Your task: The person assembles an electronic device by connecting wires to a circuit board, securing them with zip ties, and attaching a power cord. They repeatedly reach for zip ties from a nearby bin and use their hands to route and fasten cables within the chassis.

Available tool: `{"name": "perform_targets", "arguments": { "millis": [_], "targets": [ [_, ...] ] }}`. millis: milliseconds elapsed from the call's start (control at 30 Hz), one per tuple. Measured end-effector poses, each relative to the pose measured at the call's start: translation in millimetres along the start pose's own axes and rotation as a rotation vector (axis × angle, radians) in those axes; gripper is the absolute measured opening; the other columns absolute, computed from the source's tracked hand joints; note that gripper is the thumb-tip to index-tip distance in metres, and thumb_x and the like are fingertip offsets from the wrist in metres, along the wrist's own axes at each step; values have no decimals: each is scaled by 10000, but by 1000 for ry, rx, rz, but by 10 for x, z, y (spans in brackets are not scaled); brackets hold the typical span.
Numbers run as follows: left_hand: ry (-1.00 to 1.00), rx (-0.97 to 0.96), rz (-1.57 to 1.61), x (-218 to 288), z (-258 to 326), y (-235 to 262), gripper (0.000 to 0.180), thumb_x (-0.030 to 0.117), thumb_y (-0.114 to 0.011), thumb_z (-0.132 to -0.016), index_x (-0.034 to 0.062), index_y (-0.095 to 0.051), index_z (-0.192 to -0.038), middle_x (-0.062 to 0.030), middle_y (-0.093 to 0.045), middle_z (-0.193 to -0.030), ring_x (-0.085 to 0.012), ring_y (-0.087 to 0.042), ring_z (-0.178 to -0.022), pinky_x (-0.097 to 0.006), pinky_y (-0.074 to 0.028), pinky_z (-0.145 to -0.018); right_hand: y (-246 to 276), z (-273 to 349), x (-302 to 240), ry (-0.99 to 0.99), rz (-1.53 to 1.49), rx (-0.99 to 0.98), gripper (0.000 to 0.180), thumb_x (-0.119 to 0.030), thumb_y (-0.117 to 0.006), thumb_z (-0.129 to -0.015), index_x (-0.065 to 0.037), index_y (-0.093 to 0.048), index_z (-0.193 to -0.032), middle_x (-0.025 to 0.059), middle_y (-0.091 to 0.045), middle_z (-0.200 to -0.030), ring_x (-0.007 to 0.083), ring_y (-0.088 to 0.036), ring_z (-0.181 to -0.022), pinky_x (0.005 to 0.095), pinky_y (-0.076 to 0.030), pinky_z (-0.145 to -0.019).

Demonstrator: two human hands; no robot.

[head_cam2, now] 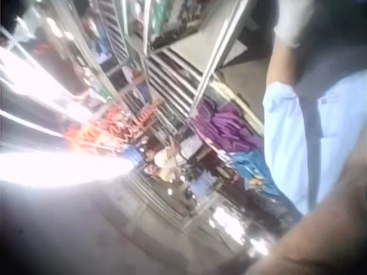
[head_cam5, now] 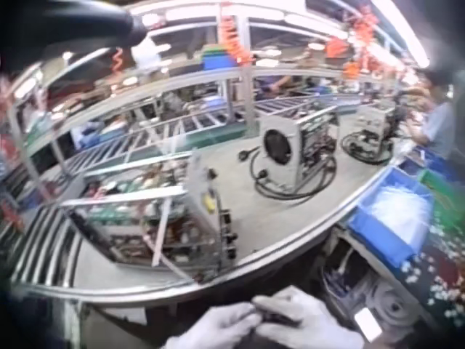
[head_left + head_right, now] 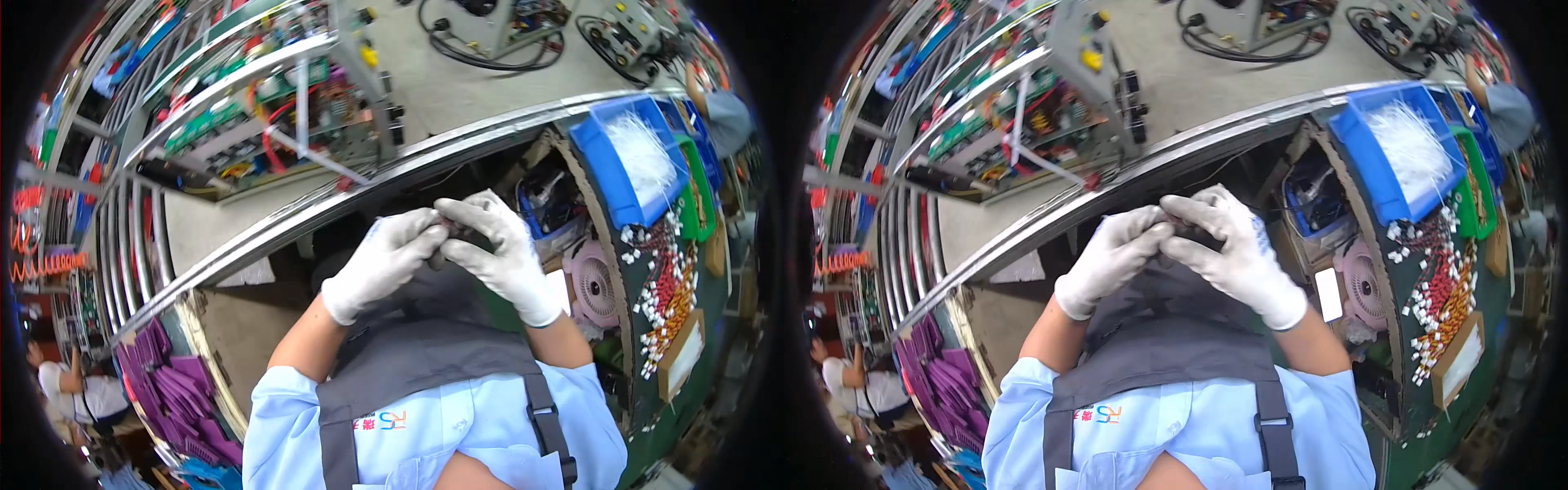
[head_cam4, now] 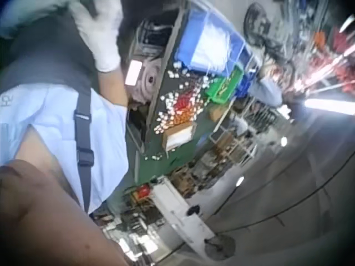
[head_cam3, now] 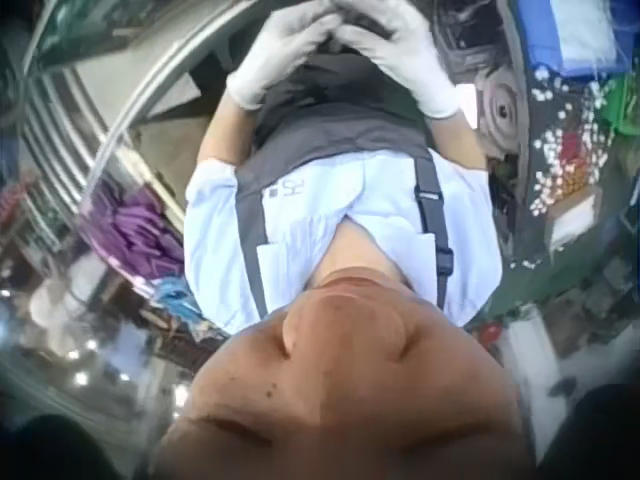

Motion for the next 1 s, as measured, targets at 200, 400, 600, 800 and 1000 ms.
{"name": "perform_targets", "arguments": {
  "millis": [200, 400, 600, 800, 1000],
  "targets": [
    [-36, 178, -197, -11, 534, 455, 171, 139, -496, -936, 6, -569, -1015, -48, -541, -671, -118, -502, -548, -299, -413, -501, -744, -210, -24, 59, -107, 55, 267, -45, -754, -729, -62, -716, -993, 63, -601, -853, 198, -581, -818, 319, -485, -708],
    [-113, 289, -84, -388, 922, 902, 221, 183, -507, -945, -6, -592, -1020, -54, -577, -697, -111, -540, -603, -283, -419, -539, -1437, -441, -264, 92, -125, -35, 110, 11, -647, -781, -48, -597, -859, 65, -578, -869, 187, -565, -808, 312, -465, -704],
    [-94, 367, 229, -353, 1200, 1097, 271, 249, -509, -991, -6, -598, -1019, 2, -570, -728, -62, -510, -655, -219, -409, -602, -1722, -614, -231, -177, -488, -64, 54, -34, -603, -874, -8, -601, -922, 53, -534, -986, 94, -541, -858, 241, -487, -716],
    [0, 317, 335, -506, 1120, 996, 268, 289, -516, -995, 35, -593, -963, -2, -592, -692, -20, -434, -524, -177, -332, -483, -1665, -445, -94, -417, -645, -280, 131, -70, -638, -904, -4, -634, -1017, 21, -614, -949, 84, -592, -862, 223, -505, -740],
    [-105, 449, 191, -410, 840, 955, 305, 274, -518, -993, 13, -629, -1107, -42, -643, -758, -22, -488, -510, -167, -372, -467, -897, -442, 136, -334, -526, 76, 117, -34, -651, -874, -13, -636, -989, 29, -640, -941, 68, -589, -810, 221, -492, -720]
  ]
}}
Point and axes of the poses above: each hand's wrist, its own z-axis away from the middle knuckle, its own y-axis out of the back of the hand, x = y × z, the point moved 5 cm from there along -z, towards the middle knuckle
